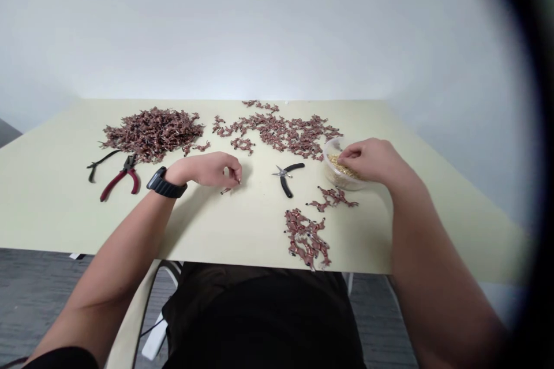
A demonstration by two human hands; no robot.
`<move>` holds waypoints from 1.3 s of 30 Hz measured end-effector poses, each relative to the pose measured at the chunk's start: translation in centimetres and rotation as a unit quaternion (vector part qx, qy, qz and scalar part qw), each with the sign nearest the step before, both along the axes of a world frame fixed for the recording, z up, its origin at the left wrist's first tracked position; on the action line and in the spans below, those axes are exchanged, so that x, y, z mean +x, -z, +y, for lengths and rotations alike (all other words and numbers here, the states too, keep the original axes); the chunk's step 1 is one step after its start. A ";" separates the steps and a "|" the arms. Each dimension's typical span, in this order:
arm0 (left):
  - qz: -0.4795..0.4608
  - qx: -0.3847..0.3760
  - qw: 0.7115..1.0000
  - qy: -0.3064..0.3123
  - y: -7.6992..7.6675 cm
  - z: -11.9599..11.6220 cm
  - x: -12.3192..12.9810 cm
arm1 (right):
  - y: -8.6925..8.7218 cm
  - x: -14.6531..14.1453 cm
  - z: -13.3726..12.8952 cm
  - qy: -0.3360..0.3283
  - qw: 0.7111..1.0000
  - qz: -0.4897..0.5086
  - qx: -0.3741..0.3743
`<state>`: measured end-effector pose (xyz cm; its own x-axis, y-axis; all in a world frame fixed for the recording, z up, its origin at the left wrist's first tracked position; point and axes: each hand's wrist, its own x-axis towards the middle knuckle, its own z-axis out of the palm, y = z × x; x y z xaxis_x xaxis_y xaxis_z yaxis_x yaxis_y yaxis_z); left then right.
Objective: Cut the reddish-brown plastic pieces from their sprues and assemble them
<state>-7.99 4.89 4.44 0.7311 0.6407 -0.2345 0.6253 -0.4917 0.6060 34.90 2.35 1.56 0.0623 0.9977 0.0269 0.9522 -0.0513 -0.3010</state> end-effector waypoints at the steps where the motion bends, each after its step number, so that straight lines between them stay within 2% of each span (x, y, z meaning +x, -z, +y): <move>1: -0.003 0.005 1.000 0.003 -0.1 0.1 0.0 | 0.2 0.0 0.1 0.005 1.000 -0.011 -0.003; 4: -0.056 -0.026 0.998 -0.012 0.0 0.2 0.3 | 0.8 0.2 0.5 0.008 0.999 -0.034 -0.005; 7: -0.157 -0.117 0.979 -0.054 0.3 -0.2 1.0 | 0.8 0.3 0.4 0.025 0.999 -0.026 0.035; 9: -0.217 -0.147 0.962 -0.073 0.4 -0.6 1.7 | -0.1 -0.4 -0.2 0.042 0.996 0.002 0.085; 11: -0.274 -0.141 0.948 -0.085 0.4 -1.1 2.6 | -1.8 -2.0 -1.4 0.040 0.989 0.066 0.127; 13: -0.323 -0.129 0.933 -0.094 0.4 -1.6 3.5 | -3.9 -4.6 -2.9 -0.004 0.976 0.156 0.153; 15: -0.354 -0.120 0.922 -0.101 0.4 -2.0 4.2 | -5.7 -7.7 -4.4 -0.081 0.961 0.230 0.128; 17: -0.377 -0.112 0.913 -0.105 0.3 -2.5 4.7 | -6.4 -10.8 -5.4 -0.148 0.941 0.290 0.096; 20: -0.402 -0.082 0.906 -0.107 0.4 -3.0 5.3 | -5.4 -13.8 -5.6 -0.189 0.915 0.354 0.042; 25: -0.359 -0.033 0.929 -0.081 0.8 -3.5 5.8 | -2.6 -14.4 -4.8 -0.149 0.896 0.418 0.012; 27: -0.345 -0.044 0.935 -0.067 1.1 -3.7 6.1 | -2.3 -14.1 -4.7 -0.142 0.894 0.424 0.017; 32: -0.366 -0.049 0.925 -0.093 2.1 -3.9 6.7 | -2.4 -14.0 -4.6 -0.127 0.906 0.404 0.021; 36: -0.369 -0.050 0.923 -0.100 2.6 -4.0 6.9 | -2.1 -13.9 -4.3 -0.105 0.901 0.420 0.005; 39: -0.380 -0.087 0.914 -0.112 2.6 -4.0 7.1 | -1.8 -13.9 -4.2 -0.113 0.900 0.420 0.021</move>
